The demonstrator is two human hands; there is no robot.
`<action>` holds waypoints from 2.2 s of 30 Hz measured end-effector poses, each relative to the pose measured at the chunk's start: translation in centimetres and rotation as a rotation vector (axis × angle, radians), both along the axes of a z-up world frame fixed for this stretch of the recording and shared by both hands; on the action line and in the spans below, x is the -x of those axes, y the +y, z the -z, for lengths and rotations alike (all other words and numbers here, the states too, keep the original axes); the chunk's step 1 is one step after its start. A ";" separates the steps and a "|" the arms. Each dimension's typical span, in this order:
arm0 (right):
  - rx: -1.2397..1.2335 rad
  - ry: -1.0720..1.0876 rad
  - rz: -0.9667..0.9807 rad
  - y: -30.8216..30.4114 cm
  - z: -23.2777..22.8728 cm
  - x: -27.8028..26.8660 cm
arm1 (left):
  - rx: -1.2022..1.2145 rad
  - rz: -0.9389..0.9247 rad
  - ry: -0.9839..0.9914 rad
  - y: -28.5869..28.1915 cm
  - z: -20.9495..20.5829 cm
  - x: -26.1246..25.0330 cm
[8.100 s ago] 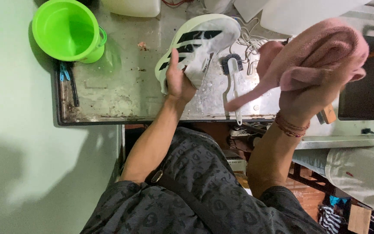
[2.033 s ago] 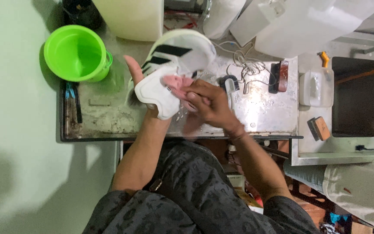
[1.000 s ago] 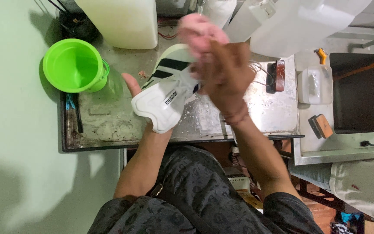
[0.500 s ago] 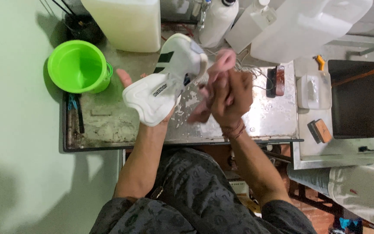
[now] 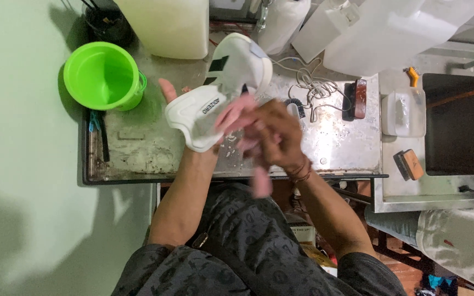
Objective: The person wipes a white sneaker with a pink cloth, then uses a white brush to scrub the upper and sides of the shoe. The shoe is rotated to access different areas, and the cloth is used again to wipe away residue.
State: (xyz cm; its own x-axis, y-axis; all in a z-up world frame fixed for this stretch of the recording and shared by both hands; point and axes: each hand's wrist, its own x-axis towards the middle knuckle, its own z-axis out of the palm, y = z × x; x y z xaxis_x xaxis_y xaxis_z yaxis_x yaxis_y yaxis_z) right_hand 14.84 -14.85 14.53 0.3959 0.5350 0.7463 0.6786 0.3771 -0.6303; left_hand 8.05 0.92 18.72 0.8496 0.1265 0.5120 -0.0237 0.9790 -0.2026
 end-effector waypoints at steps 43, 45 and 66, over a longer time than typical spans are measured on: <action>-0.116 0.359 0.172 3.9 -4.4 -4.1 | -0.121 -0.143 0.721 2.3 10.1 3.4; 0.261 -0.188 0.238 6.1 0.2 -5.5 | -0.110 -0.202 0.639 2.5 10.2 3.9; 0.576 -0.098 0.214 3.3 10.0 5.3 | -0.174 -0.681 0.715 1.9 11.7 4.4</action>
State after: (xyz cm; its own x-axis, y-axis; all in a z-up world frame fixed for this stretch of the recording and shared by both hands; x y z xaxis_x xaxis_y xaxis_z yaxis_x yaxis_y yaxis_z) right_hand 9.50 -11.54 4.53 0.4831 0.7790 0.3997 0.7666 -0.1557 -0.6230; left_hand 3.62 2.78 7.00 0.7394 0.6725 -0.0331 -0.6505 0.7261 0.2227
